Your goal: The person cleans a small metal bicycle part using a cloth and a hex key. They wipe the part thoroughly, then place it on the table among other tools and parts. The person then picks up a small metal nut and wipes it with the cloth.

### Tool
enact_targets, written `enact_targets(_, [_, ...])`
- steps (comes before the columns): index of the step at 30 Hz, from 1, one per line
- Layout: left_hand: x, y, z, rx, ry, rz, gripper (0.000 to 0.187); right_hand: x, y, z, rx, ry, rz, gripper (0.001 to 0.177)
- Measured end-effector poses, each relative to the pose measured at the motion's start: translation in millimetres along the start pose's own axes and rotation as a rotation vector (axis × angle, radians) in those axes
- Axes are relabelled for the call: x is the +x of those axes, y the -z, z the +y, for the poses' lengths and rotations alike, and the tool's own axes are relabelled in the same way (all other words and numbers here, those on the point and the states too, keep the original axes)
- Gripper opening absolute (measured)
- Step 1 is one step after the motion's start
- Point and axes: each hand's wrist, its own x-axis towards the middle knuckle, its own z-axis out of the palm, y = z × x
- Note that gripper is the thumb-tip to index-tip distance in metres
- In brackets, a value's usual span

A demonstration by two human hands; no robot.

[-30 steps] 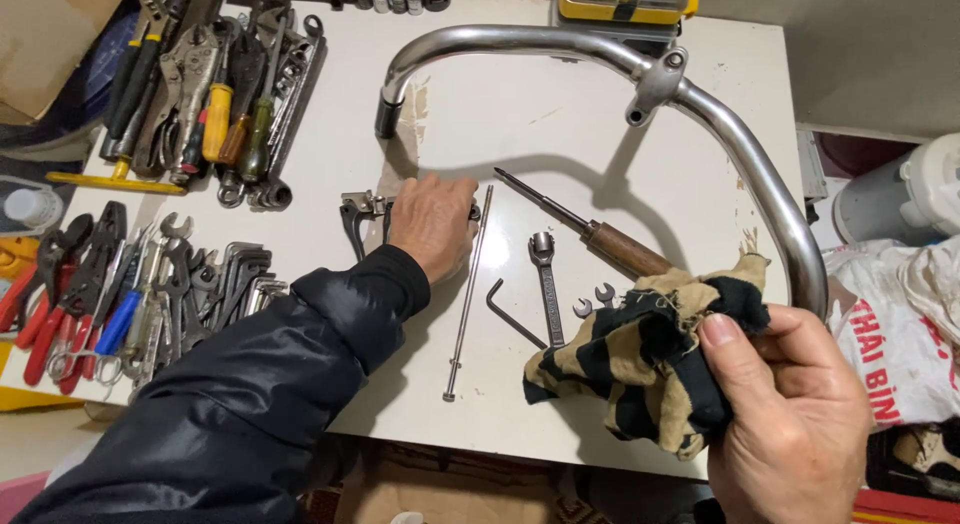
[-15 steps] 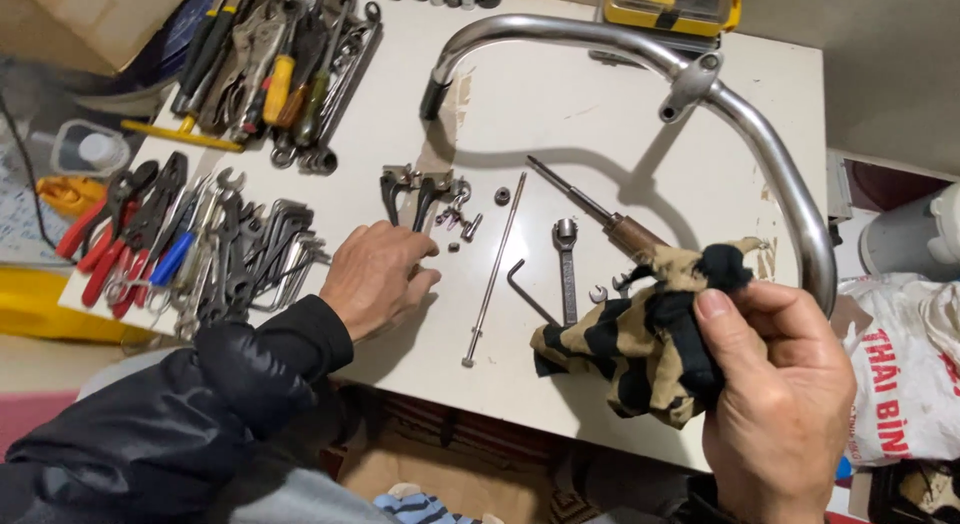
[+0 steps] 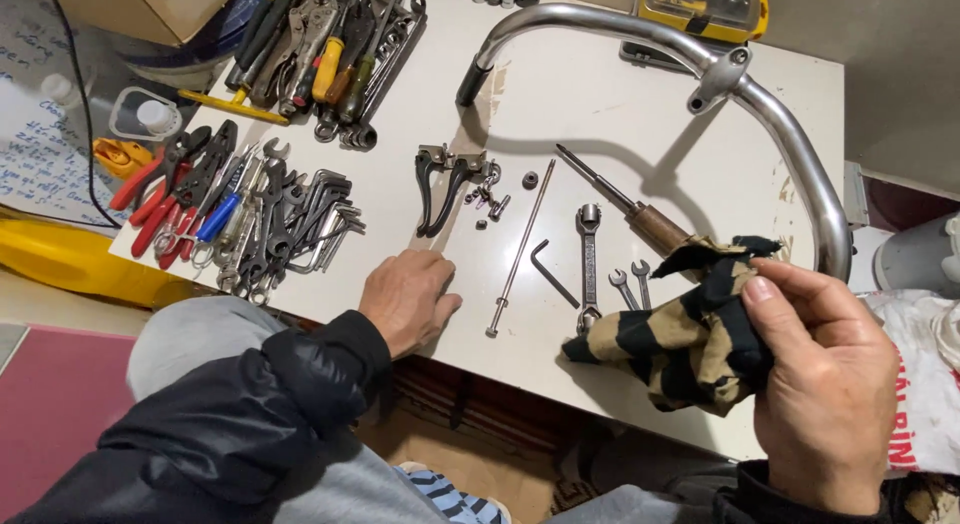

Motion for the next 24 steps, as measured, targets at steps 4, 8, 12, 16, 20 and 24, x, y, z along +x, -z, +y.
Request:
enact_targets(4, [0.7, -3.6, 8.9, 0.032, 0.034, -0.049, 0.026, -0.8, 7.5, 8.9, 0.014, 0.015, 0.031, 0.021])
enact_targets(8, [4.7, -2.8, 25.4, -0.092, 0.078, -0.053, 0.031, -0.7, 13.7, 14.5, 0.039, 0.033, 0.050, 0.018])
enact_targets(12, [6.5, -6.5, 42.6, -0.214, 0.212, -0.098, 0.055, 6.0, 22.1, 29.9, 0.214, 0.000, 0.071, 0.014])
enact_targets(16, [9.3, -15.8, 54.4, -0.226, 0.231, -0.105, 0.054, 6.9, 24.3, 24.8, 0.297, -0.092, 0.074, 0.012])
enact_targets(20, [12.4, -10.1, 69.2, -0.272, 0.343, -0.233, 0.040, 7.3, 20.7, 24.0, 0.353, -0.088, 0.064, 0.012])
enact_targets(24, [13.9, -23.7, 69.5, -0.275, 0.343, -0.194, 0.037, 10.6, 19.7, 26.4, 0.391, -0.070, 0.043, 0.013])
